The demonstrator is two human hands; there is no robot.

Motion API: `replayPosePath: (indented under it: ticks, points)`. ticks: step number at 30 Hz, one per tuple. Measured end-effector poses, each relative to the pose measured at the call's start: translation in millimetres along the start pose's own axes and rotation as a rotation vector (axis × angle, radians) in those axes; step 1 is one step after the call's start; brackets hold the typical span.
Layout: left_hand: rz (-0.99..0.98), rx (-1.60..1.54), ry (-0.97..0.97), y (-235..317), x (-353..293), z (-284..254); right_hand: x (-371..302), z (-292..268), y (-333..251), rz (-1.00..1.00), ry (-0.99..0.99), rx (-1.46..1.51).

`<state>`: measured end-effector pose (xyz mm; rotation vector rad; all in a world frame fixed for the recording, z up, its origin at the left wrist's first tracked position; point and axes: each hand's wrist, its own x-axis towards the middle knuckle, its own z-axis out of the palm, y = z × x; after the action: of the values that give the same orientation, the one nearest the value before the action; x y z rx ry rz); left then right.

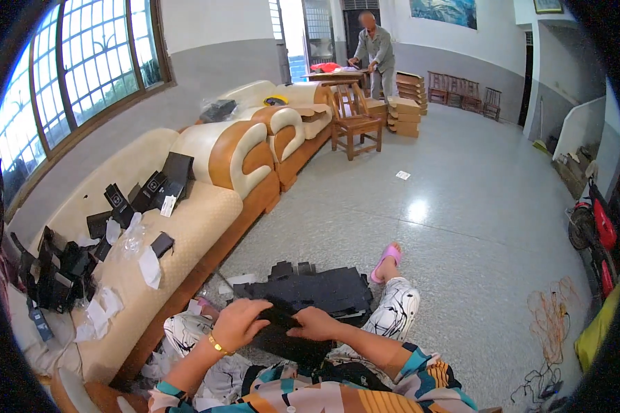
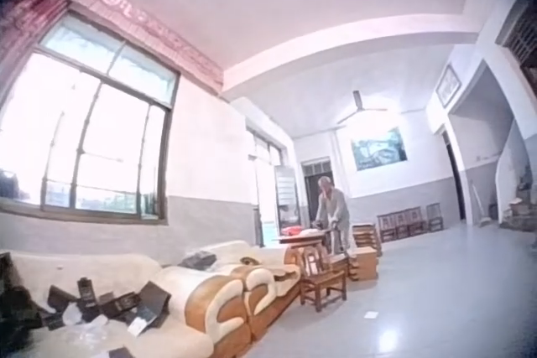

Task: The recorder is assembling and folding black cardboard boxes for packaging.

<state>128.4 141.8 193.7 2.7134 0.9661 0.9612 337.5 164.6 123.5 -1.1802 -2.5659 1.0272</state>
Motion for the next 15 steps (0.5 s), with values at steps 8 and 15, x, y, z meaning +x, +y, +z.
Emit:
replayPosePath:
  ticks: [8,15]
  points:
    - [-0.610,-0.509,0.546,2,-42,24,18,-8,10,0.238,0.557,0.822]
    - [-0.527,-0.209,0.297,30,-39,48,30,33,-21,-0.006,0.819,0.845]
